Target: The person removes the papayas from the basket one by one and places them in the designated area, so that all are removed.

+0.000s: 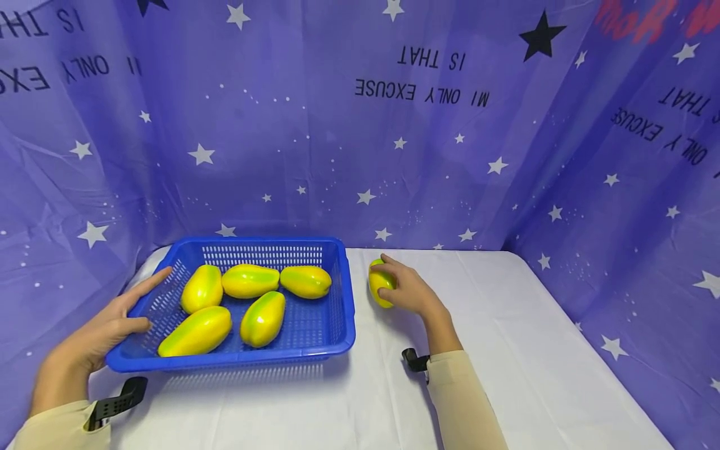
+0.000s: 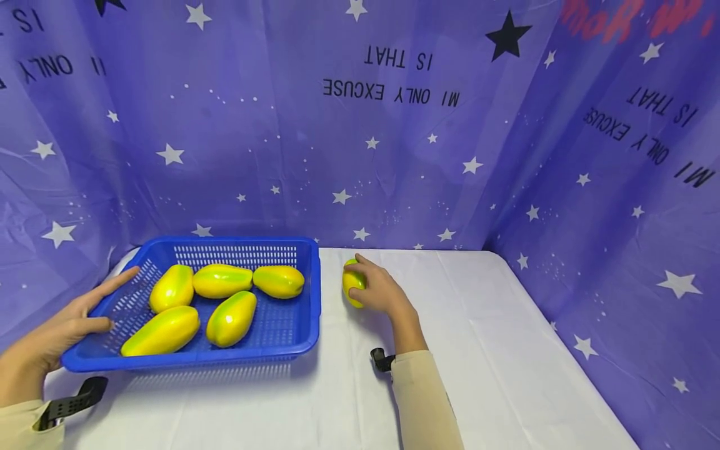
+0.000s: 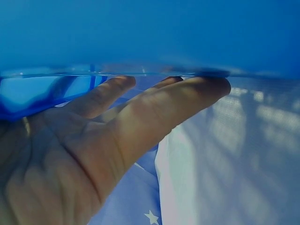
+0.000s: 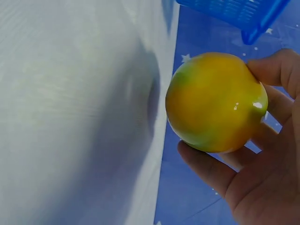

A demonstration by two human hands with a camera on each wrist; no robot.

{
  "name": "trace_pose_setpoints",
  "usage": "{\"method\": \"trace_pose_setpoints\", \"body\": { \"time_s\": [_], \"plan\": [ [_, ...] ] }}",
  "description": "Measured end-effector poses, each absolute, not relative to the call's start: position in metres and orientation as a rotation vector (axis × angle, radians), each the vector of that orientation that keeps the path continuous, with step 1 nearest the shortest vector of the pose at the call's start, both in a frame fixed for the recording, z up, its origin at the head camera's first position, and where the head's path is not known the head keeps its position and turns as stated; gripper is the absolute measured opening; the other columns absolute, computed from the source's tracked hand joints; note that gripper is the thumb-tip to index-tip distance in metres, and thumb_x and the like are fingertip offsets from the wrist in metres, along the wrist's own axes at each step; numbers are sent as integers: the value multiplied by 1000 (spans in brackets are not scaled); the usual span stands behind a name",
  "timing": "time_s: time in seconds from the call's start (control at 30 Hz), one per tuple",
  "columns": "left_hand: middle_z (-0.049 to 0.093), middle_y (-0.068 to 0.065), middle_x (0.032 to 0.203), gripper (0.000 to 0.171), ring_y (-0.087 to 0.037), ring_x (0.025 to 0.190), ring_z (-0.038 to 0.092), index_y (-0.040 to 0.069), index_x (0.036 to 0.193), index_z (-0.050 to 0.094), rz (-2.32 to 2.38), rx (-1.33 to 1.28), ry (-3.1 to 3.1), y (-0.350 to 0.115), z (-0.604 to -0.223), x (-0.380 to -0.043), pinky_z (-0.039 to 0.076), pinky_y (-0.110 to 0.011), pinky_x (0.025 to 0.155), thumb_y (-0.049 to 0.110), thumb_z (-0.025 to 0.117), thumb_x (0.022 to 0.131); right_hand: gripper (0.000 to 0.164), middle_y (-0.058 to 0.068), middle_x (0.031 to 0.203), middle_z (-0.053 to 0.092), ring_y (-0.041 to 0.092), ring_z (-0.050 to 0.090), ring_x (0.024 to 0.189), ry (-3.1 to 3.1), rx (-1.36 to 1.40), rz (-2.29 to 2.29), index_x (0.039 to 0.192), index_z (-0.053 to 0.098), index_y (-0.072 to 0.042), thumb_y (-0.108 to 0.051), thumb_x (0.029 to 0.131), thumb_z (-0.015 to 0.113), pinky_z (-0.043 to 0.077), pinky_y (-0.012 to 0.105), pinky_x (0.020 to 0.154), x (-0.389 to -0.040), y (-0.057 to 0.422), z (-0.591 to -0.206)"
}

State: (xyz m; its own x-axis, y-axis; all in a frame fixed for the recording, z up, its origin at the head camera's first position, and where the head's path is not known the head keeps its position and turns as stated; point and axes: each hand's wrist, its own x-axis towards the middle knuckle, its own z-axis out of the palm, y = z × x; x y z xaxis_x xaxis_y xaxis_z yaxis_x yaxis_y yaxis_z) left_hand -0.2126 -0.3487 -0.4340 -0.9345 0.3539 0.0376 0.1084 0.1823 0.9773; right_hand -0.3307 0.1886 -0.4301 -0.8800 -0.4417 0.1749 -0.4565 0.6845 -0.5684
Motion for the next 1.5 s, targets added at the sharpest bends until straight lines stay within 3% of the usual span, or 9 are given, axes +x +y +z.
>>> {"method": "trace_pose_setpoints", "body": {
  "time_s": [0.13,0.43,0.67,0.93,1.33,1.5],
  "plan": [
    [21,-4,142,93,-26,96,62,30,158,8,1847,450,2238,-347,-436,-212,57,-46,72,-9,45,81,52,8,153,35,29,35,138,-2892,767,954,131,61,-15,-20,80,66,33,47,108,-330,190,-438],
    [18,-1,147,94,-21,98,60,29,158,9,1829,453,2287,-347,-435,-212,57,-43,73,-9,45,80,51,11,154,34,30,43,132,-2894,738,983,133,59,-15,-21,83,66,36,47,105,-331,191,-440],
    [28,0,139,94,-22,96,61,30,158,10,1839,438,2274,-349,-435,-211,57,-48,70,-9,46,80,52,12,155,31,29,42,132,-2926,742,995,137,56,-16,-25,86,66,34,46,107,-331,192,-440],
    [26,-3,140,94,-22,95,61,29,158,10,1843,435,2275,-348,-436,-212,57,-48,67,-9,45,80,52,14,155,29,32,38,135,-2919,770,957,137,56,-14,-26,87,66,32,47,108,-331,191,-440],
    [10,-1,153,93,-15,102,55,29,158,10,1802,442,2346,-346,-438,-210,57,-40,72,-7,47,80,55,13,157,25,34,31,140,-2965,736,862,139,55,-18,-31,86,66,27,52,110,-326,188,-435],
    [11,1,153,93,-14,104,52,26,158,11,1792,490,2387,-347,-437,-211,55,-34,74,-9,48,79,54,10,158,25,32,30,140,-2980,701,841,138,57,-20,-33,86,67,26,52,111,-327,187,-433]
  ]
}}
